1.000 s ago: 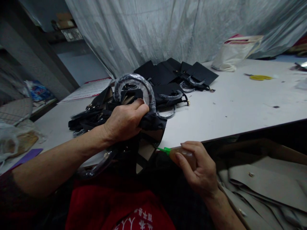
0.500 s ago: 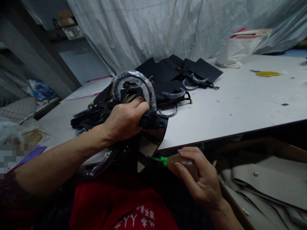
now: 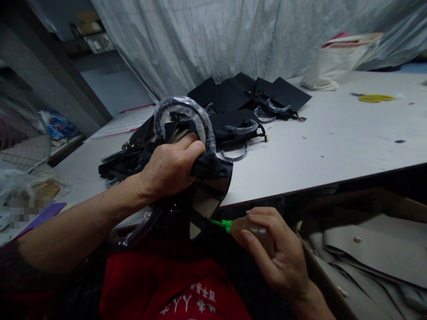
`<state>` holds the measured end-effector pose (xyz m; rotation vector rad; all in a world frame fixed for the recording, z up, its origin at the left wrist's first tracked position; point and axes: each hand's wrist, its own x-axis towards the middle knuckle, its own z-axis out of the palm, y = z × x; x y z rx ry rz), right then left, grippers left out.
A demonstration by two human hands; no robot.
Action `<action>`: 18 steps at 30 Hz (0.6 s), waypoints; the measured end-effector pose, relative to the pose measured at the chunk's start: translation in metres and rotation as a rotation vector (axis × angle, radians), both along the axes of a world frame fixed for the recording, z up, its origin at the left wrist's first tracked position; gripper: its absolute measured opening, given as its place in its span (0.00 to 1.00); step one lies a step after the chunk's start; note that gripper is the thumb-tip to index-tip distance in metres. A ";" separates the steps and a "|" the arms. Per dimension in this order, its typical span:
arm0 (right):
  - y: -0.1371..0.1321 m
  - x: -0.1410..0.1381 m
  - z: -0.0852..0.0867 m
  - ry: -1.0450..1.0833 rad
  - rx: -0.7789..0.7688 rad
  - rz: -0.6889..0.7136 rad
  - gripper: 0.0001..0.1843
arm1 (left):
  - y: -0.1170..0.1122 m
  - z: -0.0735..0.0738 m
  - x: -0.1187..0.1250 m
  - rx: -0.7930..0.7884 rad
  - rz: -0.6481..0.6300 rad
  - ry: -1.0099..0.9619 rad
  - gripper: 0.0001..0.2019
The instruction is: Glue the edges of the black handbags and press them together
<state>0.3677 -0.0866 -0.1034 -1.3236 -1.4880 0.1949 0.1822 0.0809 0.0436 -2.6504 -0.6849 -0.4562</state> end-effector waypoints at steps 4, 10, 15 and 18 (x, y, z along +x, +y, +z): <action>-0.005 -0.003 0.003 0.031 0.040 -0.058 0.14 | 0.000 0.000 -0.001 -0.015 0.009 -0.011 0.14; -0.012 -0.009 0.008 -0.005 0.026 0.035 0.15 | -0.001 -0.001 -0.001 -0.045 0.005 -0.044 0.13; -0.016 -0.011 0.005 0.014 0.010 0.027 0.15 | -0.002 0.000 -0.001 -0.048 0.008 -0.044 0.12; -0.016 -0.011 0.004 0.007 0.031 -0.010 0.16 | -0.002 0.001 -0.001 -0.055 0.011 -0.037 0.13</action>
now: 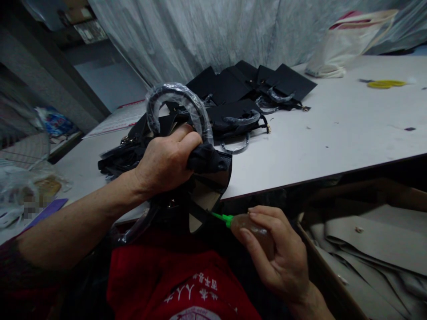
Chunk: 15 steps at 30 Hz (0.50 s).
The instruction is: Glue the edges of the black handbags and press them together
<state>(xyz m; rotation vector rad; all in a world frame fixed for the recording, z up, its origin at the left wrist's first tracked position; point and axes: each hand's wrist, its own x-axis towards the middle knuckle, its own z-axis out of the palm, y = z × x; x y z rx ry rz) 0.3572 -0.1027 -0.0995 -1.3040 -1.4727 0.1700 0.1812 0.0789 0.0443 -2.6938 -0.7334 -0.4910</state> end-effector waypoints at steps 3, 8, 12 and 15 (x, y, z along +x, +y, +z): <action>-0.001 0.001 0.002 0.008 -0.023 0.069 0.15 | 0.000 -0.001 0.000 -0.001 -0.006 -0.005 0.13; -0.002 -0.003 0.002 -0.017 0.027 0.066 0.18 | 0.002 -0.003 0.000 0.011 -0.001 -0.019 0.13; -0.002 -0.007 0.000 0.005 -0.034 0.133 0.17 | 0.000 -0.004 -0.003 0.028 0.007 -0.014 0.13; -0.001 -0.008 0.001 -0.018 0.001 0.061 0.18 | -0.003 -0.003 -0.005 0.033 0.012 -0.015 0.13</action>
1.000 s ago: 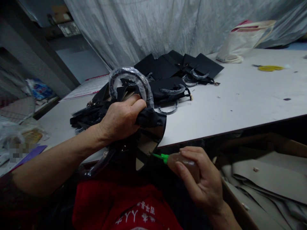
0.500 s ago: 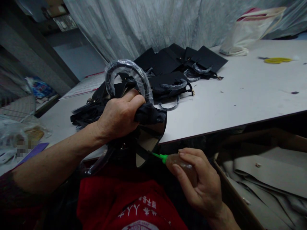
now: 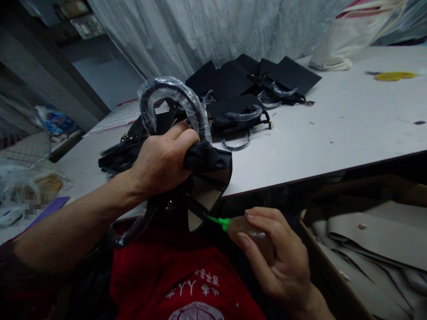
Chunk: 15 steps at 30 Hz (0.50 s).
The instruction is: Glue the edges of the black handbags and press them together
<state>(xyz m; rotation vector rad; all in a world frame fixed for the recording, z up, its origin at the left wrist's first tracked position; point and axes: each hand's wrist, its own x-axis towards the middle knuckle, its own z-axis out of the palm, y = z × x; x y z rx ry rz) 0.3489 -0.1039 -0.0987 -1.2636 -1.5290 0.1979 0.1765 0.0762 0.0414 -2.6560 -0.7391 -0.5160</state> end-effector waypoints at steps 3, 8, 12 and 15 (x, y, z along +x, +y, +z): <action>0.001 -0.001 0.001 0.012 -0.020 0.001 0.17 | -0.001 0.000 -0.001 0.001 0.006 -0.005 0.13; 0.003 -0.002 0.001 0.058 -0.031 -0.034 0.15 | -0.002 -0.001 -0.003 -0.003 0.003 -0.003 0.13; 0.001 -0.002 0.000 0.017 -0.070 -0.031 0.15 | -0.003 -0.001 -0.005 -0.002 0.012 -0.007 0.13; 0.001 -0.002 0.001 0.017 -0.090 -0.008 0.15 | -0.005 -0.001 -0.006 0.000 0.015 -0.006 0.14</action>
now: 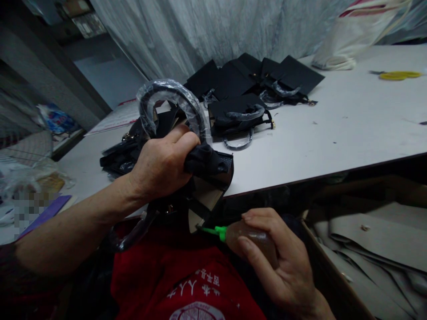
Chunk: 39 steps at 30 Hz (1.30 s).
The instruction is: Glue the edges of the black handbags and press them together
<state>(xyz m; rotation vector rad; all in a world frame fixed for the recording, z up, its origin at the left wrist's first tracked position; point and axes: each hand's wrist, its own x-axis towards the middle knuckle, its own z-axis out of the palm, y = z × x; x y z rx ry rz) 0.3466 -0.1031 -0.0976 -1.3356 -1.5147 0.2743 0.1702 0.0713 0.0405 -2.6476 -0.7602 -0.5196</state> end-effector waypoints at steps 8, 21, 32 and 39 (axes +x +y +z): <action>0.001 0.003 0.007 -0.144 0.095 0.048 0.16 | -0.003 0.001 -0.001 -0.013 0.011 0.006 0.13; 0.002 0.002 0.008 -0.127 0.101 0.015 0.16 | -0.007 0.001 -0.006 -0.046 0.039 0.000 0.13; 0.000 -0.003 0.006 -0.041 0.041 0.040 0.15 | -0.017 0.001 -0.020 -0.112 0.058 -0.030 0.11; 0.001 0.002 0.002 0.003 0.026 0.047 0.14 | -0.026 0.001 -0.029 -0.163 0.078 -0.055 0.11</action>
